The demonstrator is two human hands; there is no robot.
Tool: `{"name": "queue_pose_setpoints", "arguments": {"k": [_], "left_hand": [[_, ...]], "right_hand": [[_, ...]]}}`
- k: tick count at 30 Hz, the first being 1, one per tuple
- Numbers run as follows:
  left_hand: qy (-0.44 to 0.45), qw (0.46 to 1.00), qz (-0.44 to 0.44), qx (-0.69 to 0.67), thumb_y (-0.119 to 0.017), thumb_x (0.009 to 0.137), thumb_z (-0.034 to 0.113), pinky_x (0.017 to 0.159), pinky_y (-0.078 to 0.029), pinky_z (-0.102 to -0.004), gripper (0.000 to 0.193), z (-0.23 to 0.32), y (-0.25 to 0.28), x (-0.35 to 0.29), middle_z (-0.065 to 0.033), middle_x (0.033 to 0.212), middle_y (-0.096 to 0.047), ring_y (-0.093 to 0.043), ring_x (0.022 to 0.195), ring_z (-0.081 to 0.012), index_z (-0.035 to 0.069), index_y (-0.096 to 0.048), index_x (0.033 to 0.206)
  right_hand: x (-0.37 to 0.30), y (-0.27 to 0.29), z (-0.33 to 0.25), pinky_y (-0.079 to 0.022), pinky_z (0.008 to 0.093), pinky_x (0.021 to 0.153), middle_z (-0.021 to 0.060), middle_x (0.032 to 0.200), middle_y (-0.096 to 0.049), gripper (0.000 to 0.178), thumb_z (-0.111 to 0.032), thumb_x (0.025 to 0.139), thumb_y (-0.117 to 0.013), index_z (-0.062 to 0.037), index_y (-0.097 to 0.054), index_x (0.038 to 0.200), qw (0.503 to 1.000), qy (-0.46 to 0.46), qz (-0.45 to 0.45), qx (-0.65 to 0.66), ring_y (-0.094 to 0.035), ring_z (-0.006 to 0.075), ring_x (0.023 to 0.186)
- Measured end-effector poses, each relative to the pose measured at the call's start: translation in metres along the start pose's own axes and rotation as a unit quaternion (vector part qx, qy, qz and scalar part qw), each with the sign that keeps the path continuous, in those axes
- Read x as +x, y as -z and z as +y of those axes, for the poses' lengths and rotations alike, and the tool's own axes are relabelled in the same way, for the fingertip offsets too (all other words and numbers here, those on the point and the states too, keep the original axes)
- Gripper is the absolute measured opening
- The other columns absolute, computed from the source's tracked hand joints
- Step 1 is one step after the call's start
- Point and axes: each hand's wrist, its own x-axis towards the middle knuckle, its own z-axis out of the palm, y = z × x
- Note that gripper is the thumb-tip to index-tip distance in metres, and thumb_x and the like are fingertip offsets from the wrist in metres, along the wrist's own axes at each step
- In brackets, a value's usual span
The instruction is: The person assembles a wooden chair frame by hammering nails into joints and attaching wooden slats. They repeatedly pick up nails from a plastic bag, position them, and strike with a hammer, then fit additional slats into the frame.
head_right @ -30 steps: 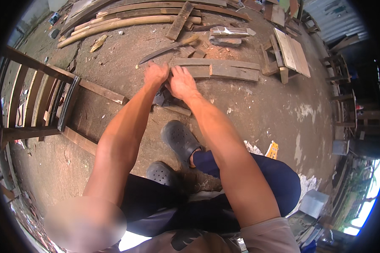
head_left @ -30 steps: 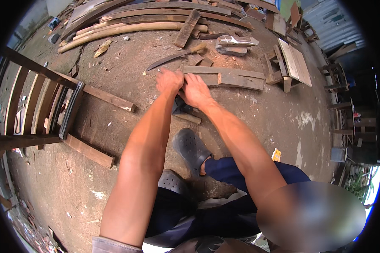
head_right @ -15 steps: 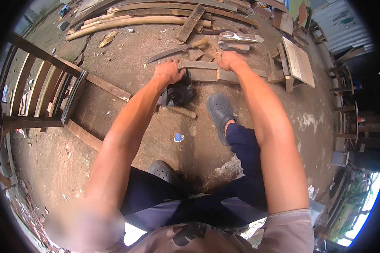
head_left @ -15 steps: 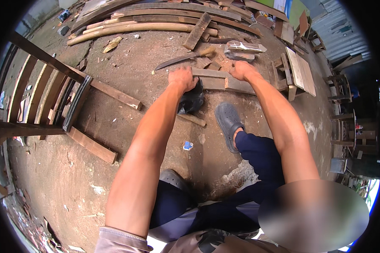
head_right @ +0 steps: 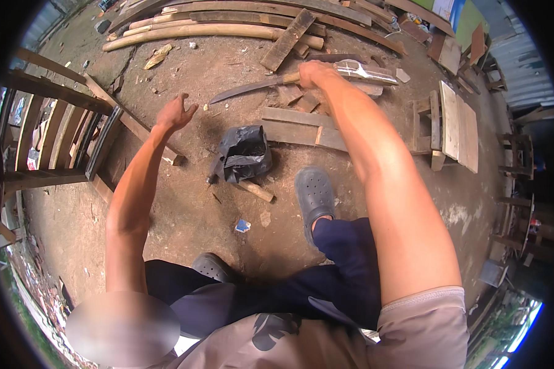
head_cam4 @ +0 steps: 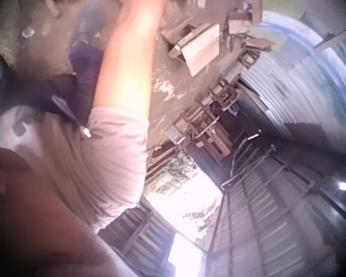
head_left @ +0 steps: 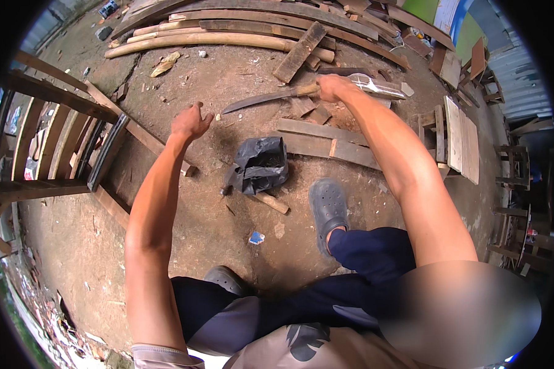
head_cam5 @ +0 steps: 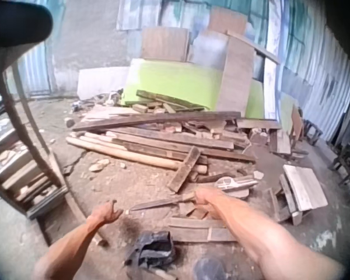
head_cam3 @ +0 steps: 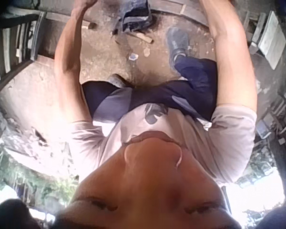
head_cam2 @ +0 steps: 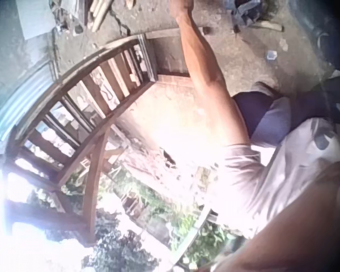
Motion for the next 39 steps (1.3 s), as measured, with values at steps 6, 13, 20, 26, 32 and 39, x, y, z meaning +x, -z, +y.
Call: {"name": "queue_pose_setpoints", "arguments": {"k": [6,13,20,26,32,39], "left_hand": [[0.023,1.0,0.007,-0.018,-0.06,0.092,0.047,0.091,-0.051,-0.0474,0.062,-0.011,0.033,-0.02,-0.0245,0.118,-0.064,-0.064,0.106,-0.0396,0.004,-0.051,0.135],[0.086,0.995,0.045,-0.029,-0.061,0.093,0.043,0.097,-0.048,-0.0447,0.058,-0.023,0.044,-0.05,-0.0226,0.127,-0.061,-0.06,0.116,-0.0376,0.003,-0.054,0.133],[0.115,0.992,-0.039,-0.025,-0.06,0.094,0.044,0.098,-0.048,-0.0451,0.059,0.024,0.054,-0.064,-0.02,0.133,-0.058,-0.062,0.113,-0.0372,0.005,-0.051,0.138],[0.103,0.992,-0.069,-0.005,-0.06,0.094,0.041,0.099,-0.048,-0.0448,0.056,0.049,0.06,-0.07,-0.0186,0.131,-0.058,-0.059,0.117,-0.0378,0.007,-0.051,0.137],[0.111,0.987,-0.115,-0.03,-0.063,0.092,0.038,0.094,-0.05,-0.0452,0.053,0.077,0.061,-0.089,-0.0166,0.127,-0.061,-0.062,0.111,-0.0374,0.007,-0.054,0.134],[0.099,0.978,-0.162,0.09,-0.06,0.093,0.041,0.096,-0.051,-0.0445,0.054,0.054,0.056,-0.122,-0.0167,0.132,-0.059,-0.061,0.115,-0.0357,0.009,-0.053,0.136]], "right_hand": [[0.055,0.019,0.046,-0.047,0.0465,0.103,0.0209,0.133,-0.059,0.047,-0.013,0.088,-0.053,-0.0039,-0.054,0.134,0.997,0.015,0.066,0.031,-0.055,0.0383,0.125],[0.134,0.018,0.038,-0.043,0.0486,0.108,0.0092,0.153,-0.038,0.065,-0.021,0.092,-0.059,-0.0148,-0.033,0.151,0.974,-0.083,0.076,0.196,-0.041,0.0335,0.139],[0.2,-0.032,0.041,-0.041,0.0517,0.108,0.0281,0.146,-0.043,0.089,-0.047,0.09,-0.068,-0.0074,-0.02,0.154,0.823,-0.196,0.139,0.515,-0.047,0.0452,0.13],[0.218,-0.056,0.028,-0.047,0.0483,0.098,0.0259,0.123,-0.063,0.068,-0.054,0.091,-0.062,-0.0059,-0.048,0.137,0.772,-0.17,0.229,0.568,-0.058,0.0436,0.117],[0.214,-0.065,0.034,-0.048,0.0495,0.093,0.0237,0.109,-0.069,0.041,-0.044,0.1,-0.047,-0.0102,-0.063,0.117,0.727,-0.217,0.282,0.588,-0.063,0.0429,0.107],[0.22,-0.049,-0.015,-0.04,0.0483,0.108,0.0318,0.137,-0.048,0.122,-0.068,0.063,-0.082,0.005,-0.022,0.141,0.795,-0.219,0.188,0.534,-0.051,0.0444,0.126]]}}
